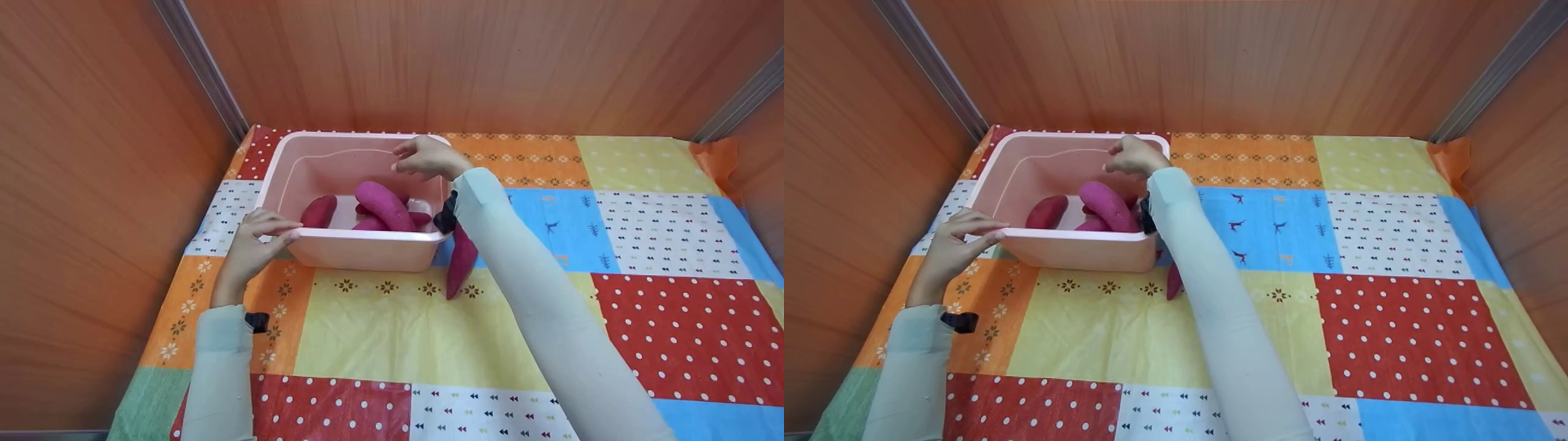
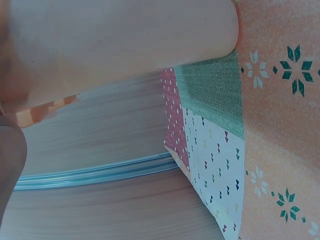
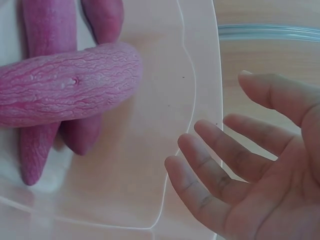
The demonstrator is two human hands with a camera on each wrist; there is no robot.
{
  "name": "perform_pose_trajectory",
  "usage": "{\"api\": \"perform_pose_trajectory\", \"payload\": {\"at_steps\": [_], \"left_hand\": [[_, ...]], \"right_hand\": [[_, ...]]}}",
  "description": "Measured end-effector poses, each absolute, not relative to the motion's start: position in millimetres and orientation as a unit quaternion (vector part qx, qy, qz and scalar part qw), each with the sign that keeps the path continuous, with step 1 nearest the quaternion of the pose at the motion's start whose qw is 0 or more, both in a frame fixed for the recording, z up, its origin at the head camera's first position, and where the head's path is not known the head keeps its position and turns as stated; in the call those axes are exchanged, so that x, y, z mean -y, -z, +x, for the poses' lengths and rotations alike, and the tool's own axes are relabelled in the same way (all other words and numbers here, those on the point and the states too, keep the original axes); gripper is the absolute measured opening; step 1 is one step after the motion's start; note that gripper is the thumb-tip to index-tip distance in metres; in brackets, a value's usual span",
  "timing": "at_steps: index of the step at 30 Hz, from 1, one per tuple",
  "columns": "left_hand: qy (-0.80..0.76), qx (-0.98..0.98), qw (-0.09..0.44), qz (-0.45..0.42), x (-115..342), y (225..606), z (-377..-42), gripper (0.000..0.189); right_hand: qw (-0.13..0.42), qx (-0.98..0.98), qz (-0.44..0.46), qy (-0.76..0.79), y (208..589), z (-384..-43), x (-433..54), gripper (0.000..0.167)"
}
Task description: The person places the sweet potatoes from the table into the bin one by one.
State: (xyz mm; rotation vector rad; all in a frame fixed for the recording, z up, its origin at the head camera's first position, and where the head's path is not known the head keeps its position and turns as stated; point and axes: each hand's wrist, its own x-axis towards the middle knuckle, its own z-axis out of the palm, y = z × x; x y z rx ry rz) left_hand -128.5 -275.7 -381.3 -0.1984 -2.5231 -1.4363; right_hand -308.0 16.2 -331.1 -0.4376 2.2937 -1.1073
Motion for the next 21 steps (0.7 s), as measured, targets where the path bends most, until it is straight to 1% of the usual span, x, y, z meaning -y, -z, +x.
{"api": "perform_pose_trajectory", "payload": {"at_steps": [7, 21], "left_hand": [[0.493, 0.858, 0.124, -0.076, 277.3, 383.9, -129.6, 0.023], [0.496, 0.855, 0.125, -0.081, 278.3, 384.5, -130.4, 0.022]], "right_hand": [[0.267, -0.854, -0.161, 0.416, 331.9, -307.8, -18.9, 0.052], [0.272, -0.848, -0.157, 0.426, 326.6, -305.7, -21.8, 0.054]]}}
